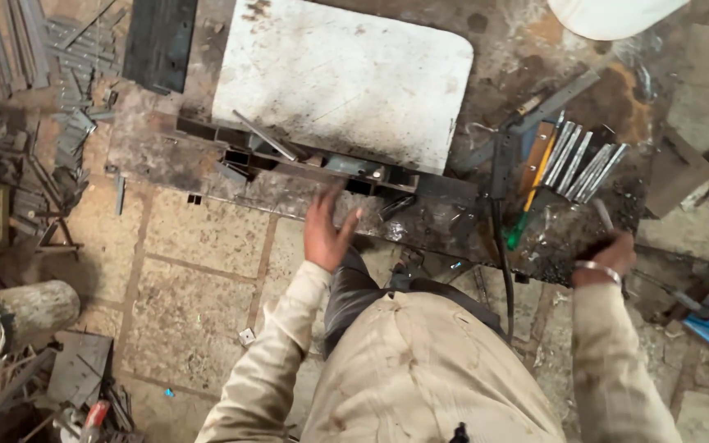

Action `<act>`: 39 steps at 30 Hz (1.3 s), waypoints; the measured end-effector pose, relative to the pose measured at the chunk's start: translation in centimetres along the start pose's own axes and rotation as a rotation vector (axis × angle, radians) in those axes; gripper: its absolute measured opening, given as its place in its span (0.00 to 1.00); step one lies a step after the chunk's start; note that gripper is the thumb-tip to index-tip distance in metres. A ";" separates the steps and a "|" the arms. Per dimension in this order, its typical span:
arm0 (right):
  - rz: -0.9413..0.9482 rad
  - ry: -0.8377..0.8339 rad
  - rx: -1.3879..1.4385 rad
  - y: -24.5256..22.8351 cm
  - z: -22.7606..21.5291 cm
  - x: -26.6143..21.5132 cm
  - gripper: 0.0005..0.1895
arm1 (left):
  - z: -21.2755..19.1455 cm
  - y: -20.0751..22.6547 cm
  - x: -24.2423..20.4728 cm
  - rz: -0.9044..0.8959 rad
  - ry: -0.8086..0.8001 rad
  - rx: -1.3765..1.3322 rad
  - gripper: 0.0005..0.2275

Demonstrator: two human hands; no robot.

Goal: Welding and assembling metal components in a workshop.

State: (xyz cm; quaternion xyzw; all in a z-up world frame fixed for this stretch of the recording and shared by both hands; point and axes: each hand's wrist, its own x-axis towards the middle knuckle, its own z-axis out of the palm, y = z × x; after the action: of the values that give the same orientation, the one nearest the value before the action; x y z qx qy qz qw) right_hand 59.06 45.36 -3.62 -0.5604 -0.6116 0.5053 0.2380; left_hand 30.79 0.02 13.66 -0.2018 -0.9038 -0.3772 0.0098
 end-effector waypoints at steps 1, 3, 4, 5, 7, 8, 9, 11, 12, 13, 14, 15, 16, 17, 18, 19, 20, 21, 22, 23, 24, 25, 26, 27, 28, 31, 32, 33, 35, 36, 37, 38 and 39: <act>0.107 0.015 0.203 -4.1 0.6 -5.6 0.17 | 0.1 -0.1 -1.2 -0.122 -0.086 -0.122 0.26; 0.217 0.025 0.404 -9.8 1.3 -8.8 0.17 | 0.9 -0.1 -3.1 -0.247 -0.169 -0.242 0.22; 0.057 -0.158 0.169 -10.2 1.4 -11.0 0.17 | 1.5 0.1 -3.8 -0.327 -0.285 -0.345 0.22; -0.111 -0.339 -0.066 -10.6 1.6 -13.0 0.18 | 2.1 0.3 -4.4 -0.407 -0.397 -0.448 0.22; 0.003 -0.464 -0.081 -14.4 2.9 -16.1 0.16 | 5.9 -1.2 -6.0 -0.470 -0.491 -0.524 0.23; 0.119 -0.579 -0.100 -16.3 3.6 -17.8 0.15 | 7.6 -2.1 -6.9 -0.527 -0.593 -0.604 0.26; 0.112 -0.610 -0.102 -16.5 4.8 -17.7 0.15 | 8.2 -1.9 -7.1 -0.540 -0.563 -0.599 0.26; 0.522 -0.866 -0.042 -16.9 7.4 -17.8 0.14 | 9.5 -1.6 -7.2 -0.721 -0.777 -0.648 0.28; 0.514 -0.898 -0.050 -15.9 9.5 -17.6 0.14 | 9.1 -1.8 -7.3 -0.732 -0.744 -0.646 0.28; 0.436 -1.081 -0.146 -14.9 11.4 -17.5 0.16 | 8.7 -1.9 -7.5 -0.666 -0.798 -0.757 0.28; 0.352 -1.261 -0.242 -14.0 13.3 -17.4 0.18 | 8.4 -1.9 -7.7 -0.592 -0.849 -0.866 0.29; 0.343 -1.283 -0.249 -15.5 15.2 -18.5 0.18 | 8.0 -2.4 -7.8 -0.598 -0.824 -0.865 0.29; -0.013 -1.408 -0.533 -16.9 17.0 -19.7 0.17 | 7.8 -2.9 -7.9 -0.754 -0.749 -1.081 0.27; -0.386 -1.483 -0.809 -18.4 18.5 -20.9 0.19 | 7.6 -3.2 -8.1 -0.905 -0.668 -1.299 0.25; -0.396 -1.496 -0.812 -17.6 19.8 -21.6 0.19 | 7.6 -4.4 -8.3 -0.906 -0.649 -1.303 0.25; -0.639 -1.475 -0.794 -16.9 21.1 -22.2 0.19 | 7.8 -5.5 -8.4 -0.957 -0.474 -1.352 0.22; -0.881 -1.441 -0.767 -16.1 22.4 -22.8 0.21 | 7.9 -6.6 -8.4 -1.002 -0.295 -1.397 0.20; -0.893 -1.449 -0.768 -17.3 22.3 -23.5 0.21 | 8.5 -9.5 -8.4 -0.998 -0.280 -1.401 0.20; -0.862 -1.442 -0.751 -18.4 22.4 -24.2 0.21 | 9.2 -12.4 -8.4 -1.021 -0.061 -1.262 0.19; -0.827 -1.437 -0.738 -19.5 22.2 -25.0 0.22 | 9.8 -15.2 -8.7 -1.043 0.152 -1.117 0.18; -0.836 -1.448 -0.743 -19.7 21.8 -24.6 0.22 | 8.6 -17.4 -7.7 -1.045 0.167 -1.123 0.18; -0.638 -1.460 -0.737 -20.0 21.5 -24.2 0.21 | 7.4 -19.6 -6.6 -1.089 0.258 -1.035 0.18; -0.440 -1.464 -0.728 -20.3 21.3 -23.7 0.21 | 6.2 -21.8 -5.6 -1.132 0.348 -0.944 0.18; -0.447 -1.471 -0.735 -18.9 20.7 -22.2 0.21 | 6.1 -25.8 -4.3 -1.134 0.360 -0.951 0.18; -0.469 -1.426 -0.686 -17.6 20.1 -20.7 0.21 | 6.0 -29.7 -3.1 -1.127 0.385 -0.810 0.19; -0.424 -1.351 -0.612 -15.6 18.5 -17.9 0.21 | 5.3 -41.2 1.5 -1.051 0.351 -0.411 0.19; -0.350 -1.318 -0.585 -15.3 17.8 -17.1 0.22 | 5.2 -44.9 3.2 -0.976 0.286 -0.153 0.21; -0.351 -1.312 -0.593 -14.9 16.9 -16.8 0.22 | 4.6 -44.5 4.0 -0.976 0.283 -0.162 0.21; -0.084 -1.231 -0.563 -14.3 15.4 -15.8 0.20 | 3.2 -43.6 6.0 -0.787 0.378 -0.082 0.26; -0.092 -1.227 -0.565 -13.9 15.2 -14.7 0.20 | 4.0 -44.1 6.3 -0.783 0.382 -0.088 0.26; -0.015 -1.199 -0.528 -13.2 14.7 -13.9 0.20 | 4.9 -44.5 6.4 -0.750 0.421 -0.017 0.24; 0.060 -1.170 -0.489 -12.5 14.2 -12.9 0.20 | 6.0 -44.9 6.6 -0.715 0.459 0.054 0.23; 0.072 -1.152 -0.484 -12.7 13.5 -13.1 0.20 | 5.5 -42.0 5.8 -0.705 0.440 0.049 0.23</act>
State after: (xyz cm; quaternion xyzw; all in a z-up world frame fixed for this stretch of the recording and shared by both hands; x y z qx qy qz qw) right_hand 45.20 30.21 6.17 -0.2563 -0.7196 0.5811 -0.2807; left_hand 10.60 -20.79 -17.82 0.2056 -0.9027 -0.3699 0.0778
